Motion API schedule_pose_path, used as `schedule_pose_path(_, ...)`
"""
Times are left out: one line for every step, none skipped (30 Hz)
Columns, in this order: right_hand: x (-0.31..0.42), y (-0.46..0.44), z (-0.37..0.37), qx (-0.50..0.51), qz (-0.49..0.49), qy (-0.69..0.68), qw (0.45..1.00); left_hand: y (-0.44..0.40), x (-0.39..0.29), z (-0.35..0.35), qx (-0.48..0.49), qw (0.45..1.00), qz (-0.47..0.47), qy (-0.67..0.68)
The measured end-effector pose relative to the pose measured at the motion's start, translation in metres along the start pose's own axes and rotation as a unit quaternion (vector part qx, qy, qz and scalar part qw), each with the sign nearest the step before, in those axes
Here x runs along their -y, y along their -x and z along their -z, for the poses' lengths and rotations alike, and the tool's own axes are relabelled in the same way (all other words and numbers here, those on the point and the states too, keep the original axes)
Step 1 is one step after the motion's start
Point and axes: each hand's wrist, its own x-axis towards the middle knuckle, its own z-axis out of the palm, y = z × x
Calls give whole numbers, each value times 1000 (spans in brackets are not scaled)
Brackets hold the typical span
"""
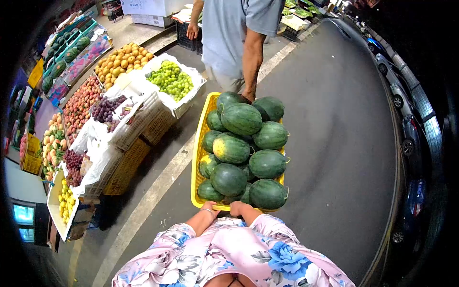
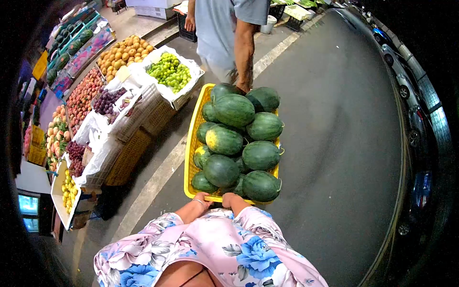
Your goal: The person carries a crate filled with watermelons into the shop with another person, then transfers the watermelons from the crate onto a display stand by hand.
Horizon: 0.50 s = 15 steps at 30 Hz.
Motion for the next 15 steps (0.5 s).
schedule_pose_path(-20, -17, 6, -15, 8, -1, 1000, 19, 1, -26, -12, 1000, -7, -12)
schedule_pose_path(-33, -27, 9, -24, 20, -2, 1000, 45, 4, -49, -30, 999, -13, -21)
schedule_pose_path(-41, -30, 30, 31, 32, 54, 998, 39, 6, -64, -37, 999, -24, -30)
schedule_pose_path(-53, -27, 48, 28, 65, 63, 996, 32, 4, -80, -27, 998, 6, 50)
schedule_pose_path(-65, -26, 67, 26, 59, 69, 996, 24, 5, -99, -34, 998, -22, 56)
schedule_pose_path(-75, -24, 79, 27, 53, 75, 995, 17, 12, -109, -44, 996, -46, 64)
schedule_pose_path(-86, -17, 100, 24, 55, 85, 995, -15, 15, -117, -25, 995, -52, 81)
schedule_pose_path(-102, -23, 114, 56, 61, 107, 991, -2, 21, -141, -27, 992, -62, 109)
schedule_pose_path(-116, -30, 122, 42, 76, 122, 989, 9, 26, -161, -48, 989, -70, 123)
schedule_pose_path(-128, -33, 135, 29, 88, 136, 986, 12, 30, -182, -67, 986, -75, 136)
schedule_pose_path(-142, -38, 148, 26, 87, 140, 986, 19, 34, -203, -71, 983, -88, 142)
schedule_pose_path(-154, -44, 159, 34, 90, 153, 984, 15, 35, -217, -71, 981, -85, 157)
schedule_pose_path(-164, -48, 172, 39, 82, 162, 983, 6, 33, -229, -47, 986, -57, 152)
schedule_pose_path(-176, -52, 186, 43, 73, 167, 982, -3, 34, -244, -22, 989, -30, 142)
schedule_pose_path(-186, -53, 197, 55, 69, 167, 982, -10, 36, -258, -24, 991, -49, 125)
